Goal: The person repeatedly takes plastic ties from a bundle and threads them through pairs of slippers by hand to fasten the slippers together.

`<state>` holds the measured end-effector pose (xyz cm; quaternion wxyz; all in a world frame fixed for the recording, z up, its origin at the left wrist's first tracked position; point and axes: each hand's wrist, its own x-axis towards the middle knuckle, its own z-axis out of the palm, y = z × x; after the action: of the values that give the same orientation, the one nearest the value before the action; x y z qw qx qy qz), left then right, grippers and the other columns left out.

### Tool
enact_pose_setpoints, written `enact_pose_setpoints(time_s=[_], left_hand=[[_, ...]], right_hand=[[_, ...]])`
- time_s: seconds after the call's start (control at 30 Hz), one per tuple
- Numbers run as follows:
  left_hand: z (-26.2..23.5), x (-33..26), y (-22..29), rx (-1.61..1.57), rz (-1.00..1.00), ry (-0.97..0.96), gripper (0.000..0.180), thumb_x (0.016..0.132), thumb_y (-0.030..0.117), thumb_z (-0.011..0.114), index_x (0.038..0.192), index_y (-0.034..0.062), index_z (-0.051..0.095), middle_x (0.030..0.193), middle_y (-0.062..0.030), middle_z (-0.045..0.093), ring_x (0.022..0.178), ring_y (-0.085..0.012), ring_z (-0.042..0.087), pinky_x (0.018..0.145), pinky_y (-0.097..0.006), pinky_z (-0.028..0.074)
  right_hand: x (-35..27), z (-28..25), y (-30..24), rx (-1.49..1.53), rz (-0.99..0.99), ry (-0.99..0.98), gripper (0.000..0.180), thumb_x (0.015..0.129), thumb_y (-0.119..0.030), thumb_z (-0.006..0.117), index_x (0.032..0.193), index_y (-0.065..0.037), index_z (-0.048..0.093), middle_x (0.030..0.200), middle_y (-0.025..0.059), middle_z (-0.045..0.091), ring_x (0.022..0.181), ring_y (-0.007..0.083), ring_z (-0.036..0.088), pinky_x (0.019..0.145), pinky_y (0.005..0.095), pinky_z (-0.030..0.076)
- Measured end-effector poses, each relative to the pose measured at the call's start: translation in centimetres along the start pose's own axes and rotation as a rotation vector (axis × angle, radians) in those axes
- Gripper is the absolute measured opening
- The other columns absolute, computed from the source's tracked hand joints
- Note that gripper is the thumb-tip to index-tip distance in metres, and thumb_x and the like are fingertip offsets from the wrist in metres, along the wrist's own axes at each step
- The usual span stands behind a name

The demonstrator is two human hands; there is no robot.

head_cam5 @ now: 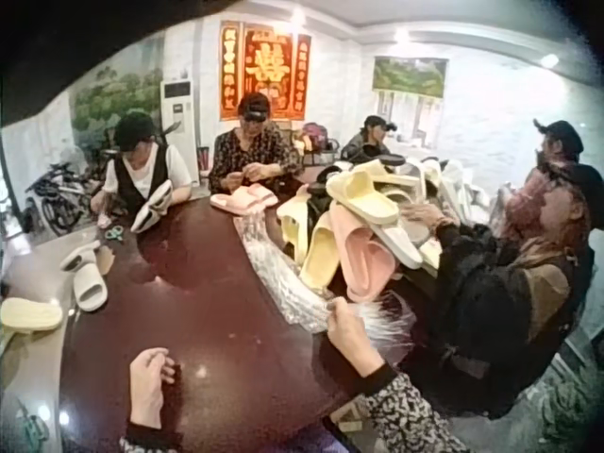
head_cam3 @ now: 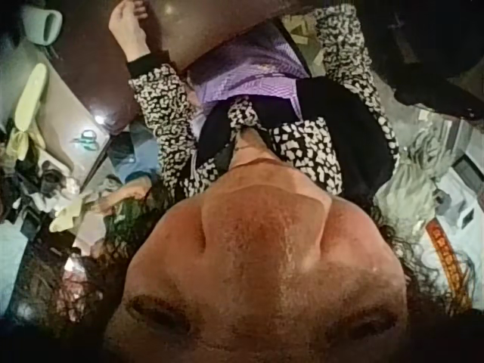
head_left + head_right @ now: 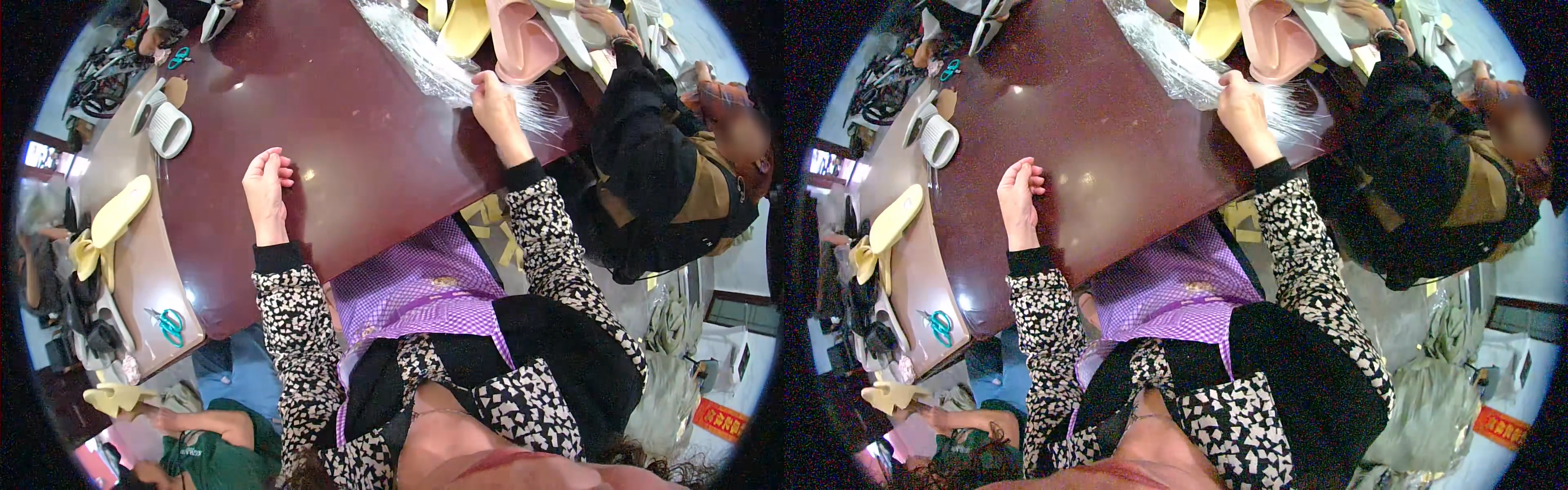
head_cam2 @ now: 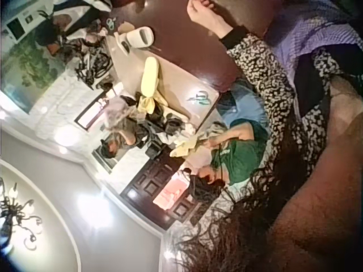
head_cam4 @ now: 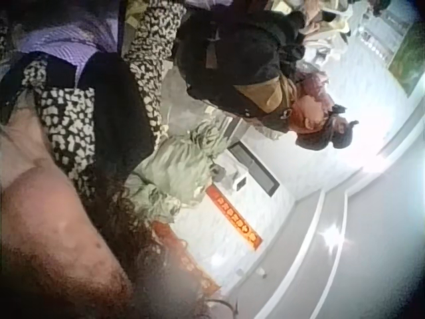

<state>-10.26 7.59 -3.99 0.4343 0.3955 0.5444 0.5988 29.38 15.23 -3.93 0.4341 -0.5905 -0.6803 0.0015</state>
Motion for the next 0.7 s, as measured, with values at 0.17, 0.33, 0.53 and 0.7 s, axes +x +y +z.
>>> enact_pose_setpoints(time_s=[0.17,0.33,0.53,0.7], left_hand=[[0.1,0.0,0.0,-0.008,0.006,-0.012,0.017,0.092,0.013,0.056,0.102,0.001,0.062,0.081,-0.0046,0.064,0.062,-0.0079,0.057,0.051,-0.02,0.046],[-0.5,-0.1,-0.4,-0.009,0.005,-0.008,0.018,0.092,0.013,0.057,0.103,0.0007,0.062,0.081,-0.0045,0.064,0.063,-0.0077,0.057,0.052,-0.02,0.046],[-1.1,-0.3,-0.7,0.019,0.0,0.001,0.017,0.092,0.013,0.057,0.102,0.0012,0.062,0.081,-0.0042,0.064,0.063,-0.0074,0.057,0.052,-0.019,0.046],[-1.5,-0.5,-1.1,0.014,-0.009,0.02,0.017,0.092,0.014,0.057,0.102,0.0014,0.063,0.081,-0.004,0.064,0.063,-0.0073,0.057,0.052,-0.019,0.046]], right_hand=[[-2.3,-4.3,1.7,-0.081,-0.04,-0.062,0.017,0.081,-0.006,0.057,0.097,-0.002,0.058,0.084,0.0205,0.064,0.083,0.0379,0.062,0.07,0.0431,0.049],[-5.3,-9.7,1.2,-0.158,-0.047,-0.195,0.013,0.081,-0.006,0.057,0.09,0.0,0.063,0.084,0.0217,0.064,0.084,0.0374,0.063,0.07,0.041,0.049],[-7.3,-13.4,1.4,-0.131,0.155,-0.183,0.012,0.08,-0.008,0.06,0.088,0.0,0.065,0.077,0.015,0.064,0.068,0.024,0.062,0.064,0.0319,0.048],[-7.1,-15.9,0.3,0.266,0.491,-0.179,0.012,0.082,-0.008,0.061,0.089,0.0,0.066,0.07,0.0,0.06,0.06,0.0068,0.051,0.055,0.0211,0.041]])
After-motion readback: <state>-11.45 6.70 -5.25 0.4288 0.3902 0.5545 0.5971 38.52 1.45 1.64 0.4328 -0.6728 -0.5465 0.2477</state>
